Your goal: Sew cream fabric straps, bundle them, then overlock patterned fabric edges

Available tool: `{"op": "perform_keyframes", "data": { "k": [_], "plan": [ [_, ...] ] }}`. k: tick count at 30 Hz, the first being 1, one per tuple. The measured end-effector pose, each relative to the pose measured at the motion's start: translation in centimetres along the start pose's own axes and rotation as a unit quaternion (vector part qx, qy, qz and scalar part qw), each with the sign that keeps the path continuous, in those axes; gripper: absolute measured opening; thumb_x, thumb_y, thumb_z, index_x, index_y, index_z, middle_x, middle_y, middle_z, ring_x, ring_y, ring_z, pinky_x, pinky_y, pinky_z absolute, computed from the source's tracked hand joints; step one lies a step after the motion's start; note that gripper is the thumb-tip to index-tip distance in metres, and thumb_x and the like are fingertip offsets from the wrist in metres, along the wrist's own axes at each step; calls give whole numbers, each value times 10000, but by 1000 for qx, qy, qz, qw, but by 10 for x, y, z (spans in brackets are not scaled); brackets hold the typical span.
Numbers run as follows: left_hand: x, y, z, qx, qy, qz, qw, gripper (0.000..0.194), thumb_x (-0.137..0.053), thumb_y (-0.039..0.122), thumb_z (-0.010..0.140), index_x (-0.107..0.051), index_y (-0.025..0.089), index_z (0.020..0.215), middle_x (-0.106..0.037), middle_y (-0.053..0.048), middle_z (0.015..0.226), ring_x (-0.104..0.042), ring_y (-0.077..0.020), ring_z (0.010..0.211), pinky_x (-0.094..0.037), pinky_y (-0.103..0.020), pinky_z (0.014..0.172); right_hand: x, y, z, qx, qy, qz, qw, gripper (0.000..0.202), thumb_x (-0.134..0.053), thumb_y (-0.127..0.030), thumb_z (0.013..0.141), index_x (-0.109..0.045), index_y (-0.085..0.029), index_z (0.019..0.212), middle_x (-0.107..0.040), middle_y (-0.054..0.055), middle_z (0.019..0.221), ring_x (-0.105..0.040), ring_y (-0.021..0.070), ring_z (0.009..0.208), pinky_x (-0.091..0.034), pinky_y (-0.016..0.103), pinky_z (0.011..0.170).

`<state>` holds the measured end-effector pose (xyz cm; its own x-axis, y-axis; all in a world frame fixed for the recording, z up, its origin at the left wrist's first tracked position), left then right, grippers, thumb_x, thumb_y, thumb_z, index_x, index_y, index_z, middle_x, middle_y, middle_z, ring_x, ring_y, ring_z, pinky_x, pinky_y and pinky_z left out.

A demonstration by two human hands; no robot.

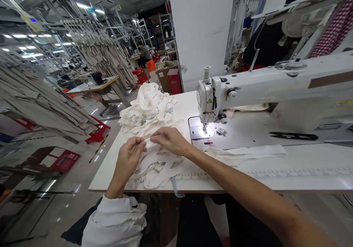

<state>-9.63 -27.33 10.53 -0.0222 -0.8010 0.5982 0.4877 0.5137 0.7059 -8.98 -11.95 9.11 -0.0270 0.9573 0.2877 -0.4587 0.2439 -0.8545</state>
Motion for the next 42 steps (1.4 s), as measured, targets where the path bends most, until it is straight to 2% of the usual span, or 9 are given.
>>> {"op": "perform_keyframes", "data": {
  "k": [3, 16, 18, 20, 23, 25, 30, 34, 42],
  "plan": [
    [-4, -7, -3, 51, -10, -59, 997, 239, -547, 402, 872, -595, 187, 778, -543, -1, 693, -528, -140, 648, -413, -233, 561, 0, 2, -1, 6, 19, 6, 1000, 166, -623, -276, 883, -708, -157, 806, -686, 21, 774, -585, 139, 729, -415, 256, 657],
    [-6, -16, -4, 88, -6, -99, 991, 222, -586, 405, 845, -597, 190, 792, -561, 12, 684, -526, -131, 609, -436, -237, 565, 5, 11, -6, -29, 34, 28, 999, 205, -591, -306, 901, -683, -154, 798, -681, 35, 797, -597, 151, 728, -428, 264, 631],
    [-2, -12, -4, 51, 8, -45, 998, 204, -574, 389, 866, -602, 199, 799, -594, 5, 700, -552, -147, 637, -441, -271, 622, 7, 6, -8, 9, 44, -8, 999, 196, -589, -290, 918, -678, -159, 803, -679, 29, 781, -596, 146, 714, -426, 265, 633],
    [5, 2, -7, -52, 44, 67, 995, 146, -593, 331, 868, -619, 209, 791, -643, -5, 719, -595, -175, 713, -424, -326, 751, 9, -7, -12, 103, 62, -103, 987, 184, -586, -280, 938, -679, -168, 825, -665, 26, 759, -586, 150, 721, -414, 290, 672],
    [9, 21, -22, -219, 99, 231, 943, 62, -615, 200, 845, -661, 229, 818, -712, -22, 764, -629, -195, 762, -353, -367, 830, 5, -29, -28, 280, 91, -264, 918, 143, -573, -237, 956, -688, -201, 878, -656, 18, 743, -564, 158, 732, -385, 327, 720],
    [11, 20, -34, -258, 127, 284, 915, 117, -611, 156, 839, -691, 239, 862, -739, -43, 810, -637, -189, 722, -345, -366, 803, 2, -36, -37, 346, 114, -313, 877, 130, -571, -183, 951, -687, -233, 921, -681, 8, 771, -570, 157, 751, -388, 335, 737],
    [22, 6, -58, -276, 194, 339, 878, 135, -700, 164, 787, -733, 282, 841, -761, -60, 840, -675, -238, 817, -328, -408, 840, 2, -44, -49, 397, 179, -336, 835, 159, -618, -152, 919, -682, -294, 952, -721, -33, 796, -606, 150, 764, -402, 343, 725],
    [25, -3, -68, -279, 219, 374, 857, 158, -728, 179, 776, -736, 316, 854, -766, -55, 879, -666, -270, 874, -288, -436, 845, 6, -51, -56, 430, 227, -322, 812, 175, -683, -110, 860, -679, -256, 955, -725, -23, 768, -604, 150, 744, -407, 338, 683],
    [29, 2, -76, -310, 255, 372, 837, 208, -761, 146, 728, -733, 325, 830, -771, -35, 838, -654, -262, 806, -280, -431, 807, 14, -51, -54, 396, 247, -310, 828, 163, -658, -124, 878, -676, -268, 954, -729, -24, 775, -615, 160, 755, -412, 342, 701]
  ]
}}
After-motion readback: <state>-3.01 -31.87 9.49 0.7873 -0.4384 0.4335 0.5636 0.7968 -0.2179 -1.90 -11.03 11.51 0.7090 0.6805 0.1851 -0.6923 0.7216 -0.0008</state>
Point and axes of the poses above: each hand's wrist, its own z-axis towards the middle knuckle, its own x-axis out of the back of the hand, y = z × x, the point moved 8 cm from there along z, towards the middle knuckle
